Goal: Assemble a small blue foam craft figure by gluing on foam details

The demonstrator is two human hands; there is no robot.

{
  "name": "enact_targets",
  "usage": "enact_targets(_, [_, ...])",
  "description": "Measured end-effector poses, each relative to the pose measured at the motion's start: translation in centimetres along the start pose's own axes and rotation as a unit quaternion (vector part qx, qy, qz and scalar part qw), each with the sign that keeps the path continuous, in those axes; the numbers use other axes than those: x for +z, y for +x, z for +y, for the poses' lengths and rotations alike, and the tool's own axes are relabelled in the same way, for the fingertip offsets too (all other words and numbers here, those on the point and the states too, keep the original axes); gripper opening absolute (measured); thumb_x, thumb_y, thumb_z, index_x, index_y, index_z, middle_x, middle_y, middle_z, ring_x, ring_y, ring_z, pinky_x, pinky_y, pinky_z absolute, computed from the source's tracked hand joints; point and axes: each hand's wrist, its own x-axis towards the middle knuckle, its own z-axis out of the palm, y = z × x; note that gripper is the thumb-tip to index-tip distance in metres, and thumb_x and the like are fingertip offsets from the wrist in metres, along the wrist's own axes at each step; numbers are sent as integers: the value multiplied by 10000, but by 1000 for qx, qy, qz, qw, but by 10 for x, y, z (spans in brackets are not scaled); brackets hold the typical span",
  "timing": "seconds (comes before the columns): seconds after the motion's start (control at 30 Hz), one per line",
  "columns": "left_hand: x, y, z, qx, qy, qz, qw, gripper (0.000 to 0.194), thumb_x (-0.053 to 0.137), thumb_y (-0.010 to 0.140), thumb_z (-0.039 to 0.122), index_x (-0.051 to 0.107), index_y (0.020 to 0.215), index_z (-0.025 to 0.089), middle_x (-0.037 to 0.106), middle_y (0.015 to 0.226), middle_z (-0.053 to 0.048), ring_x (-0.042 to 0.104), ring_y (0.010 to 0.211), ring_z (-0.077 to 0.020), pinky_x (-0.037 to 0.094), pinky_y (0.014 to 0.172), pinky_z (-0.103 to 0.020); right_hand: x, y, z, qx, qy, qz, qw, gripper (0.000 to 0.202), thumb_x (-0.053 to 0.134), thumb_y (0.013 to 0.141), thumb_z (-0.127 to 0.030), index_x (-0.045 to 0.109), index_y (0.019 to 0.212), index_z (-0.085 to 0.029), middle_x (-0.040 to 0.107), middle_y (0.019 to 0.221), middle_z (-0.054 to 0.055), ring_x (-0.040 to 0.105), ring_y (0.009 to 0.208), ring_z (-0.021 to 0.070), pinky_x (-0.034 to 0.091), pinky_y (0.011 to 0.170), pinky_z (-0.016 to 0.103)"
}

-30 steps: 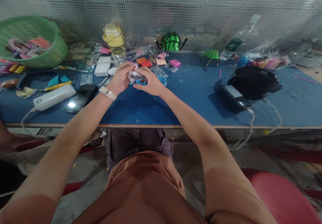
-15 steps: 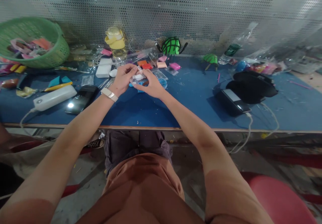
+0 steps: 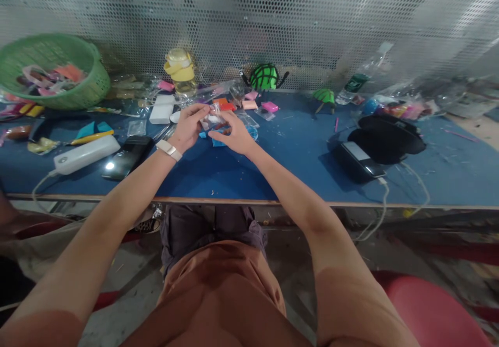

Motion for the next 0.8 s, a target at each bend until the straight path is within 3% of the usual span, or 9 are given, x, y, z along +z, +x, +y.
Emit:
enact_targets(0.23, [-3, 2, -4, -30, -25, -21, 999, 445, 1029, 907, 664, 837, 957, 266, 804, 914, -45, 748, 790, -198, 606, 701, -346, 4, -1, -1, 17, 18, -8, 1000, 963, 915, 810, -922, 730, 1582, -376, 667, 1656, 154, 814, 1187, 349, 769, 943, 567])
enact_targets(0.33, [-4, 2, 0, 0, 10, -15, 1000, 486, 1041, 882, 714, 860, 953, 268, 817, 928, -49, 752, 796, -194, 606, 706, -335, 5, -3, -2, 23, 30, -15, 999, 970, 922, 805, -919, 717, 1581, -375, 662, 1678, 144, 819, 1165, 328, 774, 920, 540])
enact_targets(0.47, [-2, -2, 10, 63, 63, -23, 996, 570, 987, 882, 832, 876, 957, 279, 838, 1000, -75, 800, 968, -241, 658, 855, -372, 5, -3, -6, 31, 50, -29, 998, 989, 918, 786, -953, 716, 1566, -378, 708, 1647, 122, 815, 1197, 324, 777, 936, 508])
enact_targets(0.6, [2, -7, 15, 62, 86, -42, 993, 666, 876, 920, 942, 830, 918, 277, 692, 824, -56, 758, 907, -262, 655, 845, -414, 8, -2, -10, 36, 82, -34, 995, 963, 963, 735, -948, 757, 1450, -336, 802, 1487, 113, 813, 1191, 321, 764, 978, 506])
enact_targets(0.7, [5, -9, 13, 65, 103, -22, 992, 736, 755, 960, 998, 766, 889, 265, 603, 790, -50, 730, 882, -271, 648, 826, -426, 13, -2, -9, 32, 101, -38, 994, 901, 992, 729, -917, 776, 1361, -313, 825, 1417, 99, 809, 1158, 302, 752, 976, 487])
enact_targets(0.8, [8, -9, 10, 72, 100, 22, 992, 827, 546, 1023, 1052, 732, 927, 252, 499, 723, -13, 625, 677, -198, 574, 648, -360, 16, -3, -7, 23, 112, -30, 993, 885, 1005, 770, -869, 770, 1422, -318, 786, 1507, 100, 804, 1131, 268, 745, 937, 427])
